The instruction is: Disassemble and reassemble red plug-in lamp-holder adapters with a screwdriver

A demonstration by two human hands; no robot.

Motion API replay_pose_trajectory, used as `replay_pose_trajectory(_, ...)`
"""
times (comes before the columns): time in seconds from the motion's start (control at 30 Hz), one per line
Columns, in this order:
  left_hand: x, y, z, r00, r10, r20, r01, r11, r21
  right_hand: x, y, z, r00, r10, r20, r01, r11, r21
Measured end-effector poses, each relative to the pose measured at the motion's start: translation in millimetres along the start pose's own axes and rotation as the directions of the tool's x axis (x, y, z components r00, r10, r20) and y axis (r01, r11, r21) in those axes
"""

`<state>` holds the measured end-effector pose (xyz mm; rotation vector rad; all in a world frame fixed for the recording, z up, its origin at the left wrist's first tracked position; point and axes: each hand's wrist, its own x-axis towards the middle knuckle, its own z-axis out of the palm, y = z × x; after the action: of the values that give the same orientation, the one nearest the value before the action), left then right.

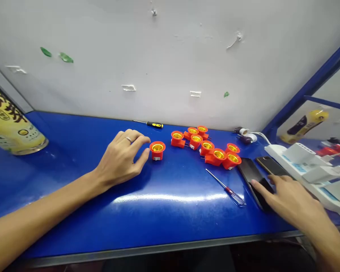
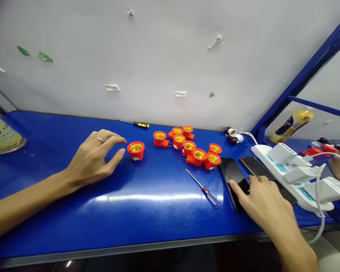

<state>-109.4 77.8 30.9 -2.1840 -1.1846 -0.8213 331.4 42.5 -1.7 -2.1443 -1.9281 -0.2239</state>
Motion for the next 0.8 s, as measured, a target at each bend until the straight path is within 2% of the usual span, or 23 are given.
replay_pose_trajectory(0.03, -1.5, 1.5, 1.2, 1.0, -0.016, 0.019, 0.016, 1.0, -0.01, 9.0, 4.8, 2.6, 0.993, 0.017, 0.115, -0.017, 1.0, 0.002)
replay_pose_trajectory(0.07, -2.5, 3.4, 1.8, 0.999, -0.027, 0.033, 0.028, 0.999, -0.016, 17.6, 6.4, 4.1, 0.982, 0.053, 0.18, -0.055, 0.998, 0.009)
replay_pose_trajectory(0.17, -5.0, 8.8, 0.6, 0.998, -0.034, 0.053, 0.036, 0.999, -0.035, 36.5, -2.1, -0.2, 0.935, 0.172, 0.309, -0.2, 0.978, 0.063)
replay_pose_trajectory(0.23, -7.0, 10.5, -1.5, 0.998, -0.022, 0.063, 0.024, 0.999, -0.044, 39.9, -10.8, -9.0, 0.896, 0.207, 0.392, -0.305, 0.929, 0.208)
replay_pose_trajectory(0.3, -9.1, 10.6, -2.8, 0.997, -0.022, 0.067, 0.025, 0.999, -0.046, 36.2, -14.7, -18.4, 0.877, 0.198, 0.437, -0.375, 0.851, 0.367)
replay_pose_trajectory(0.37, -10.4, 9.8, -3.0, 0.997, -0.031, 0.069, 0.034, 0.998, -0.046, 28.3, -11.8, -25.0, 0.867, 0.218, 0.447, -0.454, 0.714, 0.533)
replay_pose_trajectory(0.4, -10.6, 9.3, -2.7, 0.997, -0.035, 0.069, 0.038, 0.998, -0.046, 23.8, -8.2, -26.6, 0.852, 0.229, 0.47, -0.502, 0.612, 0.612)
replay_pose_trajectory(0.5, -9.3, 7.8, -1.8, 0.998, -0.035, 0.059, 0.037, 0.998, -0.049, 12.4, 5.6, -24.9, 0.789, 0.141, 0.598, -0.614, 0.196, 0.764)
replay_pose_trajectory(0.53, -8.6, 7.1, -1.8, 0.998, -0.036, 0.052, 0.039, 0.998, -0.046, 9.7, 9.6, -23.1, 0.772, 0.097, 0.628, -0.635, 0.102, 0.765)
replay_pose_trajectory(0.6, -7.5, 5.5, -2.1, 0.998, -0.043, 0.039, 0.045, 0.998, -0.039, 5.7, 15.3, -19.8, 0.757, 0.054, 0.652, -0.653, 0.01, 0.757)
replay_pose_trajectory(0.67, -7.4, 3.7, -2.5, 0.998, -0.061, 0.03, 0.062, 0.998, -0.028, 2.6, 17.8, -18.3, 0.757, 0.062, 0.651, -0.652, -0.011, 0.759)
replay_pose_trajectory(0.73, -8.0, 2.3, -2.2, 0.997, -0.075, 0.033, 0.076, 0.997, -0.019, -0.8, 18.1, -18.6, 0.781, 0.075, 0.621, -0.62, -0.037, 0.784)
replay_pose_trajectory(0.8, -8.4, 1.6, -0.9, 0.995, -0.082, 0.05, 0.082, 0.997, -0.007, -4.5, 17.5, -19.5, 0.826, 0.05, 0.561, -0.559, -0.054, 0.828)
